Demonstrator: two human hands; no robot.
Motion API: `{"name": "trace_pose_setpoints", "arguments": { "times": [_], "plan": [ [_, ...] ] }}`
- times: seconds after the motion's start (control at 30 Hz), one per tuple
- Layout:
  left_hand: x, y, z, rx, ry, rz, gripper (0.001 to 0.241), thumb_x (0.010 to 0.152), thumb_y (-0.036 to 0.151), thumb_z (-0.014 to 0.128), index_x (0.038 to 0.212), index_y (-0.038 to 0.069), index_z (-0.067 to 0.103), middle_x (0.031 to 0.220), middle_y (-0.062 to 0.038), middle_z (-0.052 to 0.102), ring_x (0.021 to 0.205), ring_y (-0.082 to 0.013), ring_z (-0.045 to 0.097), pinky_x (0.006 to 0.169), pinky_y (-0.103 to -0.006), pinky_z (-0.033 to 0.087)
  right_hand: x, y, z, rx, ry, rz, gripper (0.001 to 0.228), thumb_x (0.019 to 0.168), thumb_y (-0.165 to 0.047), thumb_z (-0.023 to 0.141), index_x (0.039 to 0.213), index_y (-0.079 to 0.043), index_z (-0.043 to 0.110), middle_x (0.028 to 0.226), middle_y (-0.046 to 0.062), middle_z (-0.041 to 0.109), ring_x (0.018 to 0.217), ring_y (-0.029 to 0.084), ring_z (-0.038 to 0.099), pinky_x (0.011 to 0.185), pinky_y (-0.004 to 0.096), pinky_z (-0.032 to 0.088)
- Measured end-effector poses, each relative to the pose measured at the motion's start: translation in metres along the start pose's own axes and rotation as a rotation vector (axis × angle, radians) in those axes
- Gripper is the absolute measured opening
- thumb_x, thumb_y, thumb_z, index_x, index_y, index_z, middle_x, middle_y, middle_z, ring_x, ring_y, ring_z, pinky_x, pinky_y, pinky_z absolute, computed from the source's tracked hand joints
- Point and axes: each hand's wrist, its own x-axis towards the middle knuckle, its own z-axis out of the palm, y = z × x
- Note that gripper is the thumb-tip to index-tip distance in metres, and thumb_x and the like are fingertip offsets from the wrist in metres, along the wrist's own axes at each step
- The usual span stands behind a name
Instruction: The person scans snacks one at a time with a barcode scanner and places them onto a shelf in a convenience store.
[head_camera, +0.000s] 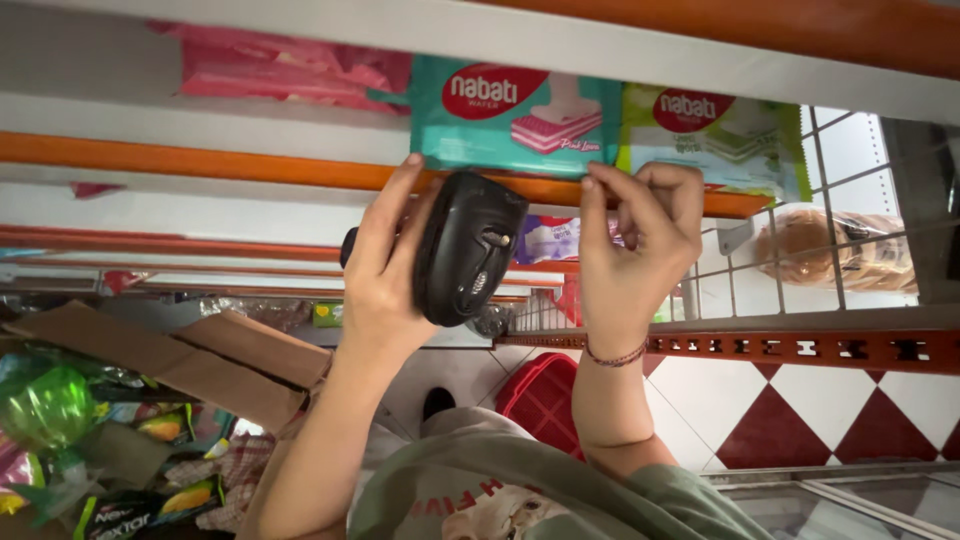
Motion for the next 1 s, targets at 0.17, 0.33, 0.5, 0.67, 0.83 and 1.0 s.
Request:
{"name": "trace_pose_setpoints", "arguments": {
  "times": [0.17, 0.33, 0.5, 0.67, 0.83, 1.0],
  "plan": [
    [-0.006, 0.002, -0.006, -0.049, -0.004, -0.057, 0.057, 0.081, 0.008, 0.087, 0.130, -0.008, 0.062, 0.148, -0.023, 0.050, 0.124, -0.0378, 0.064, 0.102, -0.0419, 0.057, -0.006, 0.010, -0.008, -0.041, -0.104, -0.042, 0.020, 0.102, -0.004, 0.082, 0.121, -0.007, 0.078, 0.112, 0.003, 0.051, 0.071, 0.005, 0.043, 0.056, 0.020, 0.034],
    [-0.063, 0.008, -0.017, -0.215, 0.028, -0.223, 0.055, 0.083, 0.010, 0.088, 0.130, -0.002, 0.062, 0.148, -0.024, 0.049, 0.112, -0.0307, 0.069, 0.097, -0.0370, 0.058, -0.010, 0.022, -0.001, 0.053, -0.128, -0.248, 0.025, 0.104, -0.007, 0.082, 0.128, -0.007, 0.074, 0.126, 0.007, 0.051, 0.074, 0.007, 0.049, 0.050, 0.019, 0.037],
    [-0.160, -0.007, -0.036, -0.327, 0.040, -0.538, 0.048, 0.077, 0.007, 0.083, 0.120, -0.002, 0.066, 0.109, -0.016, 0.067, 0.097, -0.0293, 0.071, 0.087, -0.0355, 0.057, -0.049, 0.005, 0.029, 0.256, -0.297, -0.237, 0.020, 0.111, 0.000, 0.074, 0.131, -0.005, 0.071, 0.126, 0.006, 0.054, 0.076, 0.009, 0.051, 0.058, 0.020, 0.038],
    [-0.261, -0.035, -0.065, -0.147, 0.197, -0.891, 0.041, 0.071, 0.007, 0.081, 0.110, 0.000, 0.069, 0.091, -0.015, 0.072, 0.081, -0.0239, 0.072, 0.077, -0.0356, 0.057, -0.115, -0.032, 0.098, 0.442, -0.813, -0.086, 0.034, 0.100, 0.000, 0.076, 0.132, -0.007, 0.067, 0.133, 0.008, 0.051, 0.084, 0.008, 0.057, 0.063, 0.017, 0.051],
    [-0.329, -0.062, -0.113, -0.005, 0.375, -1.055, 0.039, 0.075, 0.007, 0.078, 0.112, 0.000, 0.070, 0.094, -0.016, 0.075, 0.087, -0.0226, 0.076, 0.080, -0.0364, 0.059, -0.210, -0.054, 0.187, 0.428, -1.215, -0.090, 0.038, 0.089, -0.007, 0.079, 0.125, -0.011, 0.069, 0.115, 0.010, 0.061, 0.076, 0.015, 0.062, 0.068, 0.026, 0.051],
    [-0.369, -0.091, -0.162, 0.097, 0.454, -1.181, 0.038, 0.078, 0.016, 0.092, 0.106, 0.000, 0.071, 0.092, -0.017, 0.075, 0.085, -0.0281, 0.075, 0.078, -0.0371, 0.057, -0.333, -0.030, 0.270, 0.513, -1.378, -0.303, 0.039, 0.086, -0.013, 0.079, 0.123, -0.006, 0.068, 0.111, 0.011, 0.064, 0.087, 0.023, 0.064, 0.078, 0.031, 0.053]
  ]
}}
